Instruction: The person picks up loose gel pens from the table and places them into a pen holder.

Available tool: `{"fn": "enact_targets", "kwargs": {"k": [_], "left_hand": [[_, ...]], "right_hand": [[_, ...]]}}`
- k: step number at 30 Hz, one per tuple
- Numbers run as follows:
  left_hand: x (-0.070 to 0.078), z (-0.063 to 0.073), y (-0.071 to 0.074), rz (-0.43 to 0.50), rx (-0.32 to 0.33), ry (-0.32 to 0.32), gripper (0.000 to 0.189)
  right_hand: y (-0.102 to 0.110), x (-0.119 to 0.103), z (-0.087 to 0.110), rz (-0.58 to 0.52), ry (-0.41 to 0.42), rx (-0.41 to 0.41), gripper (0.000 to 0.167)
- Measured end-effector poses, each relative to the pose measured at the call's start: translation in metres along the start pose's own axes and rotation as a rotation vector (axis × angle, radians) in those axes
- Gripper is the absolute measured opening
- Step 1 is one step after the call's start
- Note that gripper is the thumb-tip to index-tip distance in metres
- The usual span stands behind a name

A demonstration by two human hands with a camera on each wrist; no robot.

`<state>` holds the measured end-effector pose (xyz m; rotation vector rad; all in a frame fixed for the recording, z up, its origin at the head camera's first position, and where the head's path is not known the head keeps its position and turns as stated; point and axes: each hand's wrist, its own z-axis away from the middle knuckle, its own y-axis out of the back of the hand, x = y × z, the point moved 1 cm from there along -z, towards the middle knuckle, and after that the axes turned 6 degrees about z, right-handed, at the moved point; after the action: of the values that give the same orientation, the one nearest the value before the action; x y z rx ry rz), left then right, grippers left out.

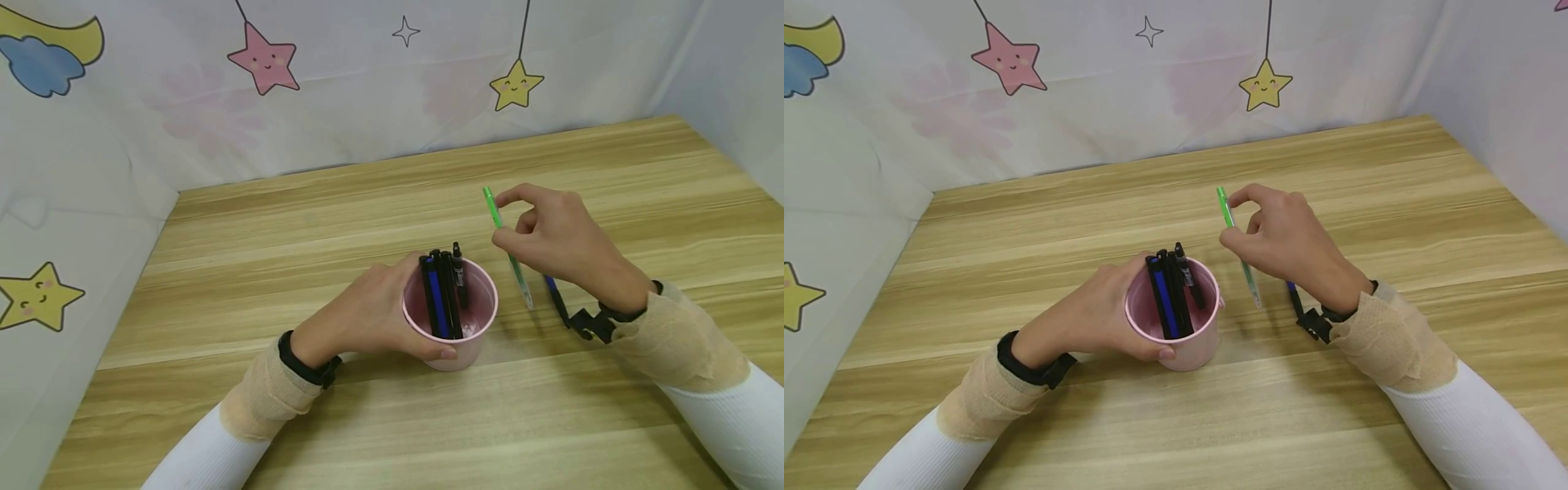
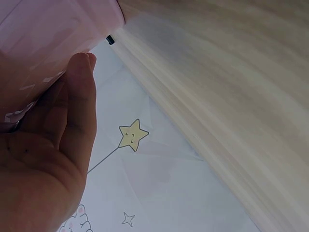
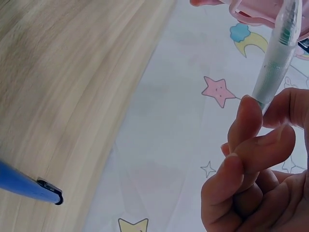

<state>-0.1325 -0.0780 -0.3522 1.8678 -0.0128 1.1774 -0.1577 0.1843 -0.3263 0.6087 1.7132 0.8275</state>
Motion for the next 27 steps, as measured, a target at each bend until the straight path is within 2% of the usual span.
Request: {"fn": "enact_targets", "kwargs": {"k": [9,14,27], "left_hand": [[-0.0001,-0.0006,-0.0004,-0.017,0.007,0.012,0.088],[-0.0003,-0.0013,-0.0003,-0.021,0.009,-0.003,0.087],[0.0002,-0.0021,-0.0009,-0.030,0.018,-0.001,0.088]], "right_hand": [[0.0004,-0.0010,0.0007,-0.051,0.023,0.042,0.038],[0.0016,-0.0025,0.0013,-0.099,0.031,0.065,0.039],[0.0069,-0.0036,0.0023,-0.213,0.042,0.070,0.043]]}}
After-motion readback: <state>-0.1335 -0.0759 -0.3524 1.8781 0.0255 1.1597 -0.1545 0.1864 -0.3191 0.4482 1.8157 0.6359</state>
